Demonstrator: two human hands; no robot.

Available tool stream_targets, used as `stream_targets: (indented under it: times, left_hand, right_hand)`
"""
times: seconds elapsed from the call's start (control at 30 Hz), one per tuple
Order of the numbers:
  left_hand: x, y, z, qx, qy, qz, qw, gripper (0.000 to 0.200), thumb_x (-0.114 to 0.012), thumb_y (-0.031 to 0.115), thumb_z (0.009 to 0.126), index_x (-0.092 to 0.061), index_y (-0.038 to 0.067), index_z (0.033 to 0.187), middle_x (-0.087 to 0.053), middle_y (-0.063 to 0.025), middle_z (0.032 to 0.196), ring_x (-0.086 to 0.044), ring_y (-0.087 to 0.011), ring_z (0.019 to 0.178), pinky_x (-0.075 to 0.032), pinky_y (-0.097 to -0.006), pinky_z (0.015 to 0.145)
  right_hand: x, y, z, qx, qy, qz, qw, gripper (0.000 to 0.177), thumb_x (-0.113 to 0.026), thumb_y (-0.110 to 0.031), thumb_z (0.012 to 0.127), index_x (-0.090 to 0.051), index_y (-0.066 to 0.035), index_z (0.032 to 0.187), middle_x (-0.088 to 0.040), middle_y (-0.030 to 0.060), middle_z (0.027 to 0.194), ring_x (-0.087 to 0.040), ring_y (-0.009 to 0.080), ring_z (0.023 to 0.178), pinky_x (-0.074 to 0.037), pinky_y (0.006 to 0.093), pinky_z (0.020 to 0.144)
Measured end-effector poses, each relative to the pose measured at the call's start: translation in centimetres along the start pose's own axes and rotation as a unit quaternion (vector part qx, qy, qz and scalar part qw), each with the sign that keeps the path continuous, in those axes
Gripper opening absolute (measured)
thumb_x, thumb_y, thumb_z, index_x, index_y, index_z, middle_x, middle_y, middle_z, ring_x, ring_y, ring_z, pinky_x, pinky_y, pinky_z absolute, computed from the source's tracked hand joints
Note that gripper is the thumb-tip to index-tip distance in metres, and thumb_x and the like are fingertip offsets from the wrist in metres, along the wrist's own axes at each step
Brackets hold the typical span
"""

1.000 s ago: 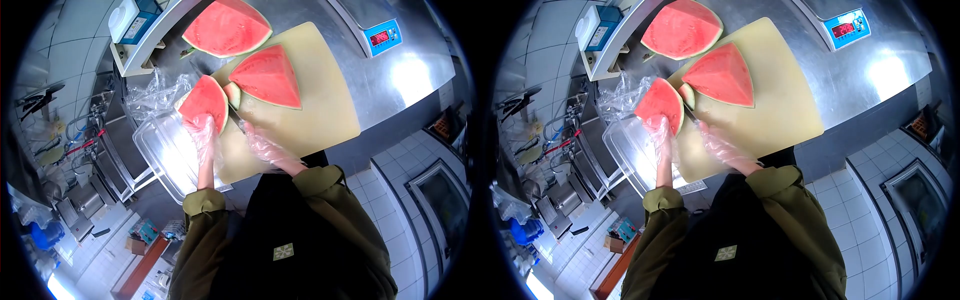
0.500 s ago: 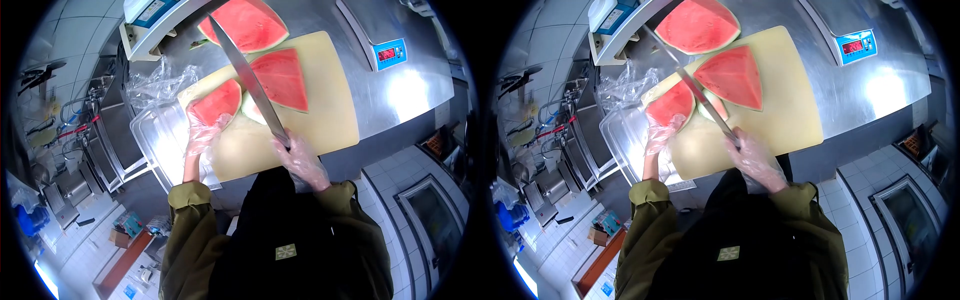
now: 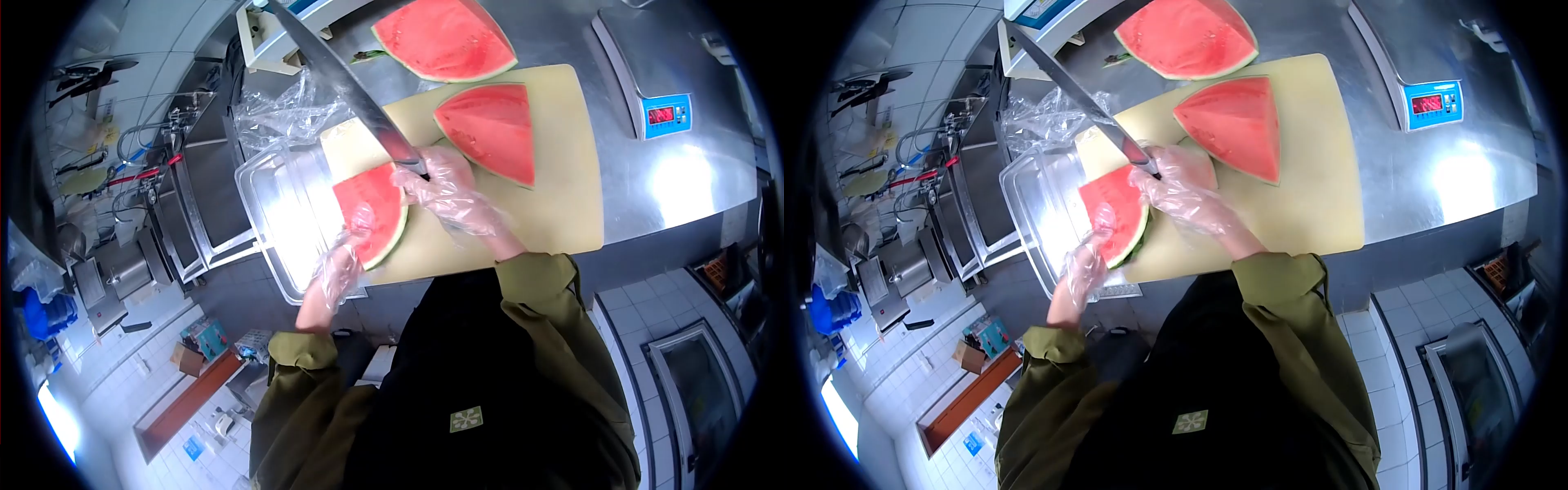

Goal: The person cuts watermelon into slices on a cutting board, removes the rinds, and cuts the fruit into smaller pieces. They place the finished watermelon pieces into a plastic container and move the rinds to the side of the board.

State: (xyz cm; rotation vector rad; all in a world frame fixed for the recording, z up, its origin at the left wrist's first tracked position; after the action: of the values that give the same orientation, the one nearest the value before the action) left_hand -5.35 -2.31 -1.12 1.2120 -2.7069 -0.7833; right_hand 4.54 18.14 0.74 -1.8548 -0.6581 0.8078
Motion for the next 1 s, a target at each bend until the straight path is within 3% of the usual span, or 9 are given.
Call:
stream_targets:
  times: [0.1, 0.3, 0.37, 0.4, 0.5, 0.57, 0.63, 0.77, 1.0]
  left_hand:
    - [-2.9, -2.7, -0.8, 0.152, -0.135, -0.194, 0.960, 0.060, -0.063, 0.040, 0.088, -0.043, 0.011, 0.136, -0.054, -0.0136, 0.129, -0.058, -0.0325, 0.109, -0.053, -0.0473, 0.089]
    - [-7.7, -5.5, 0.0, 0.086, -0.058, -0.346, 0.932, 0.066, -0.058, 0.054, 0.088, -0.043, 0.009, 0.135, -0.053, -0.0144, 0.129, -0.053, -0.0363, 0.113, -0.052, -0.0441, 0.091]
    - [-8.9, -5.0, -0.7, 0.023, -0.036, -0.279, 0.959, 0.068, -0.053, 0.057, 0.091, -0.042, 0.007, 0.135, -0.051, -0.0181, 0.130, -0.053, -0.0358, 0.113, -0.052, -0.0425, 0.091]
    - [-9.7, -4.3, -1.6, -0.001, -0.019, -0.232, 0.972, 0.068, -0.052, 0.057, 0.091, -0.041, 0.006, 0.136, -0.050, -0.0190, 0.131, -0.055, -0.0357, 0.110, -0.053, -0.0416, 0.089]
    - [-6.4, -5.7, -2.4, 0.021, -0.034, -0.103, 0.994, 0.063, -0.045, 0.056, 0.096, -0.046, 0.005, 0.133, -0.056, -0.0170, 0.122, -0.062, -0.0252, 0.092, -0.054, -0.0317, 0.075]
    - [-3.2, -7.1, -2.5, 0.004, -0.115, -0.069, 0.991, 0.059, -0.044, 0.054, 0.097, -0.049, 0.006, 0.131, -0.060, -0.0097, 0.118, -0.059, -0.0187, 0.092, -0.050, -0.0292, 0.074]
    - [-0.3, -4.9, -3.4, -0.232, 0.071, 0.013, 0.970, 0.053, -0.042, 0.049, 0.099, -0.050, 0.006, 0.128, -0.061, -0.0068, 0.111, -0.056, -0.0143, 0.087, -0.045, -0.0264, 0.070]
    - [0.9, -2.4, -1.4, -0.304, 0.190, -0.066, 0.931, 0.049, -0.043, 0.043, 0.100, -0.049, 0.005, 0.131, -0.058, -0.0047, 0.115, -0.052, -0.0120, 0.097, -0.040, -0.0273, 0.085]
    - [-0.7, -2.0, 2.9, -0.464, 0.085, 0.120, 0.873, 0.040, -0.043, 0.034, 0.101, -0.049, 0.005, 0.128, -0.056, -0.0085, 0.124, -0.053, -0.0196, 0.112, -0.040, -0.0334, 0.099]
  right_hand:
    - [1.7, -2.0, -1.6, 0.024, 0.033, -0.095, 0.995, 0.022, -0.061, -0.015, 0.089, -0.061, -0.002, 0.108, -0.061, 0.0055, 0.071, -0.060, 0.0118, 0.057, -0.049, 0.0290, 0.057]
    - [4.9, -2.1, -6.8, -0.026, 0.093, -0.013, 0.995, 0.021, -0.064, -0.018, 0.090, -0.057, 0.000, 0.097, -0.060, 0.0107, 0.070, -0.060, 0.0205, 0.058, -0.047, 0.0341, 0.055]
    - [6.2, -2.5, -8.6, -0.043, 0.089, -0.164, 0.982, 0.023, -0.062, -0.014, 0.092, -0.059, -0.002, 0.112, -0.062, 0.0102, 0.080, -0.063, 0.0187, 0.066, -0.048, 0.0345, 0.057]
    - [6.7, -3.3, -9.8, 0.060, 0.166, -0.179, 0.968, 0.020, -0.061, -0.020, 0.093, -0.055, 0.000, 0.092, -0.055, 0.0157, 0.067, -0.054, 0.0358, 0.057, -0.042, 0.0415, 0.053]
    - [6.8, -4.2, -13.7, 0.177, 0.207, -0.325, 0.906, 0.022, -0.060, -0.022, 0.094, -0.056, 0.000, 0.090, -0.054, 0.0152, 0.064, -0.053, 0.0350, 0.058, -0.041, 0.0415, 0.052]
    - [6.7, -0.8, -14.8, 0.038, 0.152, -0.221, 0.963, 0.026, -0.056, -0.025, 0.096, -0.056, 0.000, 0.087, -0.053, 0.0134, 0.061, -0.052, 0.0308, 0.052, -0.042, 0.0393, 0.051]
    - [5.3, 0.5, -16.5, -0.096, 0.109, -0.096, 0.985, 0.027, -0.054, -0.026, 0.097, -0.057, -0.001, 0.086, -0.053, 0.0124, 0.060, -0.054, 0.0277, 0.051, -0.043, 0.0380, 0.051]
    - [1.2, 0.7, -19.7, -0.123, 0.141, -0.148, 0.971, 0.026, -0.048, -0.020, 0.097, -0.062, 0.000, 0.088, -0.059, 0.0102, 0.066, -0.059, 0.0242, 0.056, -0.047, 0.0330, 0.057]
    - [-9.3, 3.4, -21.6, -0.106, 0.227, -0.335, 0.908, 0.026, -0.055, -0.029, 0.093, -0.057, -0.002, 0.092, -0.061, 0.0177, 0.074, -0.060, 0.0394, 0.068, -0.046, 0.0468, 0.061]
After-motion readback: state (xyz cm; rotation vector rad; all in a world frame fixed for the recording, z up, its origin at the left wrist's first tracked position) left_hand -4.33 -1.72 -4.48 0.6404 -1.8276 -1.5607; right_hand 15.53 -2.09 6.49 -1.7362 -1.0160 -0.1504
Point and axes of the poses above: each hand's wrist, its own z-axis towards the middle knuckle, its own x-axis out of the back of the hand, y = z × x, the point moved 8 cm from there along z, towards the middle knuckle
